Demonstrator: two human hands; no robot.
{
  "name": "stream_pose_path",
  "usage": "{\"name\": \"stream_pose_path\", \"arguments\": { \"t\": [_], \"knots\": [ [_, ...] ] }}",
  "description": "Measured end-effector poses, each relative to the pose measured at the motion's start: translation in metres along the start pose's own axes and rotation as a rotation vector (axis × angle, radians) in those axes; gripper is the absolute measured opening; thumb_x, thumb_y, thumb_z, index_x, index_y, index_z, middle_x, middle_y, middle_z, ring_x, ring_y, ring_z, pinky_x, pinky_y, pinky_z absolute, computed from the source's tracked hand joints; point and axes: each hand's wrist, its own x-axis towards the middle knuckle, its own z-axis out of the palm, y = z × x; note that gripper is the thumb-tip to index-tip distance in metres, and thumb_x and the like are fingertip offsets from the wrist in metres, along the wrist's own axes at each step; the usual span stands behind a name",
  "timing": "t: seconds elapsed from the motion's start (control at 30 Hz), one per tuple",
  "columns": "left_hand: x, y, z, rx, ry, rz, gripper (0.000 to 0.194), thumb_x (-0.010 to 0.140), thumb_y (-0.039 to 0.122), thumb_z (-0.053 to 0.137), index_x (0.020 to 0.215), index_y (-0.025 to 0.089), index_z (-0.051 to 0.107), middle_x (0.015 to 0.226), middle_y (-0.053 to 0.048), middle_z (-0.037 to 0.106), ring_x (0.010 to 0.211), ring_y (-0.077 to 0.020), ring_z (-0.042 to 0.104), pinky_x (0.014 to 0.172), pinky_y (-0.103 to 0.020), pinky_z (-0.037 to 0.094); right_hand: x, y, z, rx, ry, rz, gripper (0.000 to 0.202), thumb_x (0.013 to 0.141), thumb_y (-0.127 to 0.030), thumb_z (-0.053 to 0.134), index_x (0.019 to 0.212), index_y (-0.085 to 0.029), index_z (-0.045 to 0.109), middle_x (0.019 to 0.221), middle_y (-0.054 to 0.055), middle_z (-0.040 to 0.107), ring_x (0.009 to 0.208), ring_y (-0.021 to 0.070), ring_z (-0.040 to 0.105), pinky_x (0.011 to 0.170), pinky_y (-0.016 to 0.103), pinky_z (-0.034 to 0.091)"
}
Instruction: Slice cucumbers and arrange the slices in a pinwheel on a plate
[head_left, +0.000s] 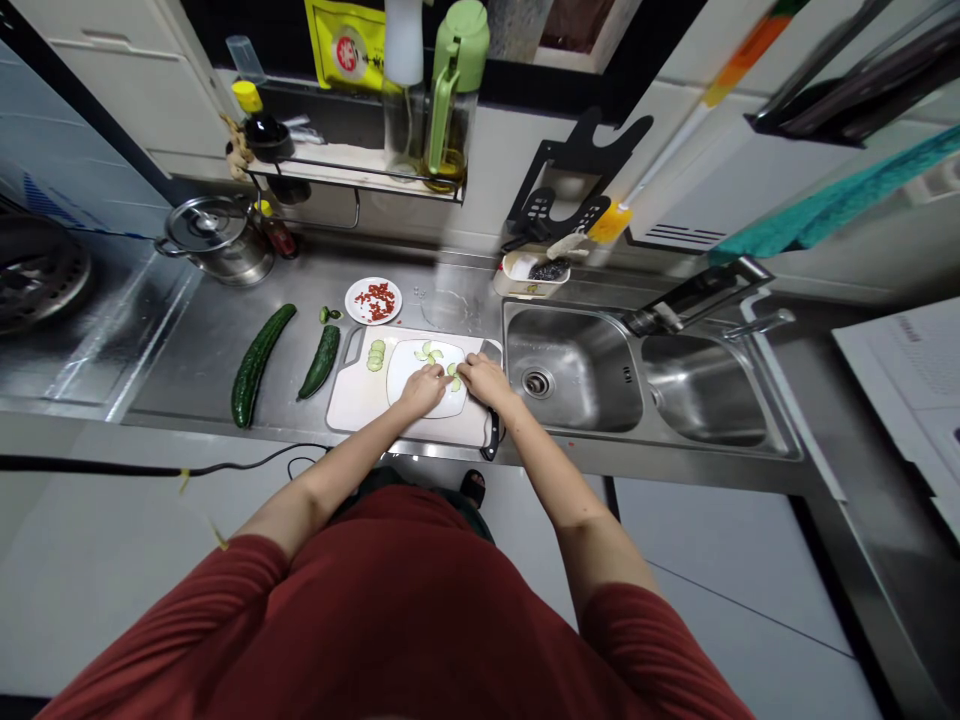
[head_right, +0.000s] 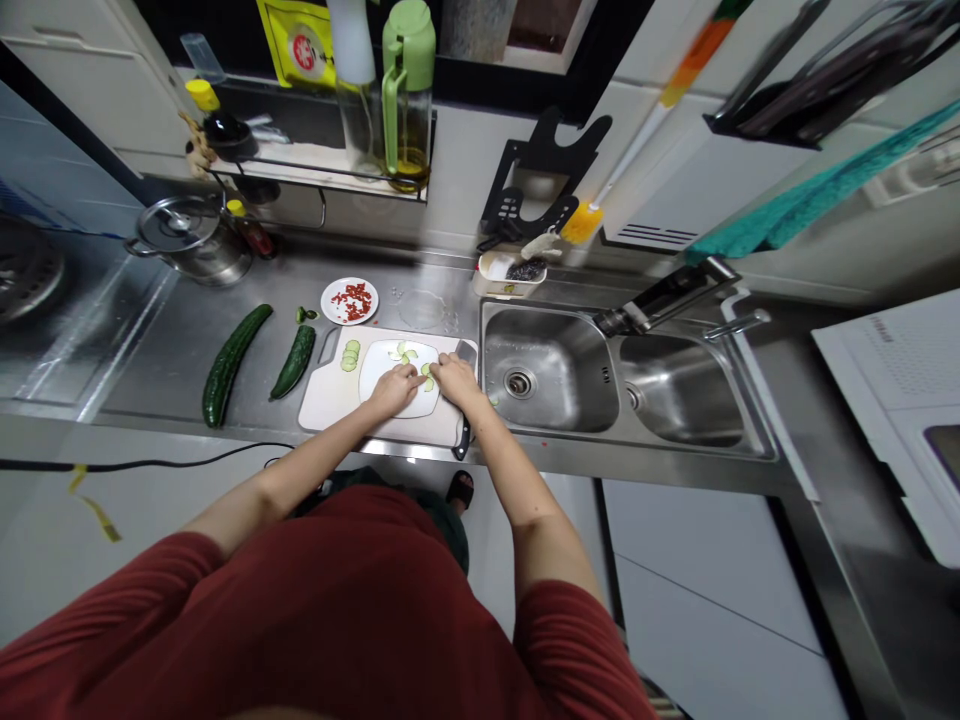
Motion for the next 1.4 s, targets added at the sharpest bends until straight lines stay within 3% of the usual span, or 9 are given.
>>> {"name": "stream_pose_path", "arguments": {
  "t": [0.13,0.3,0.57,1.1,1.4],
  "knots": [
    [0.001,0.0,-0.001,-0.032,0.015,-0.008,0.034,0.09,0.019,0.045,0.117,0.026,0.065,0.105,-0.007,0.058,0.099,-0.0206,0.05,0.08,-0.03,0.044,-0.004,-0.003,0.0,0.006,0.037,0.023,0.031,0.098,-0.031,0.039,0.107,-0.02,0.066,0.107,0.011,0.057,0.1,0.0236,0.046,0.079,0.03,0.035],
    [0.006,-0.004,-0.004,-0.074,0.076,-0.08,0.036,0.091,0.02,0.044,0.121,0.025,0.063,0.108,-0.007,0.057,0.102,-0.0202,0.048,0.084,-0.03,0.043,-0.013,-0.013,0.005,0.04,0.118,0.154,0.029,0.097,-0.032,0.039,0.107,-0.019,0.064,0.105,0.01,0.057,0.1,0.0234,0.046,0.079,0.03,0.035],
    [0.012,-0.01,-0.01,0.0,0.01,-0.038,0.035,0.091,0.02,0.043,0.115,0.03,0.067,0.116,-0.007,0.053,0.105,-0.0224,0.045,0.079,-0.031,0.041,-0.018,-0.026,0.021,0.083,0.095,0.26,0.024,0.095,-0.031,0.044,0.105,-0.019,0.063,0.105,0.01,0.058,0.1,0.0234,0.045,0.082,0.03,0.035],
    [0.01,-0.011,-0.01,-0.021,0.009,-0.051,0.036,0.09,0.019,0.045,0.117,0.031,0.065,0.116,-0.007,0.052,0.106,-0.0222,0.044,0.08,-0.031,0.043,-0.017,-0.031,0.022,0.142,0.092,0.274,0.024,0.095,-0.029,0.043,0.106,-0.017,0.062,0.106,0.011,0.058,0.101,0.0236,0.045,0.084,0.031,0.034],
    [0.001,-0.012,-0.005,-0.01,0.034,0.043,0.041,0.091,0.018,0.041,0.126,0.03,0.059,0.115,-0.008,0.053,0.106,-0.0209,0.045,0.081,-0.031,0.044,-0.021,-0.021,0.021,0.189,0.223,0.413,0.027,0.097,-0.031,0.037,0.104,-0.018,0.061,0.104,0.009,0.058,0.098,0.0226,0.045,0.081,0.03,0.033]
  ]
}}
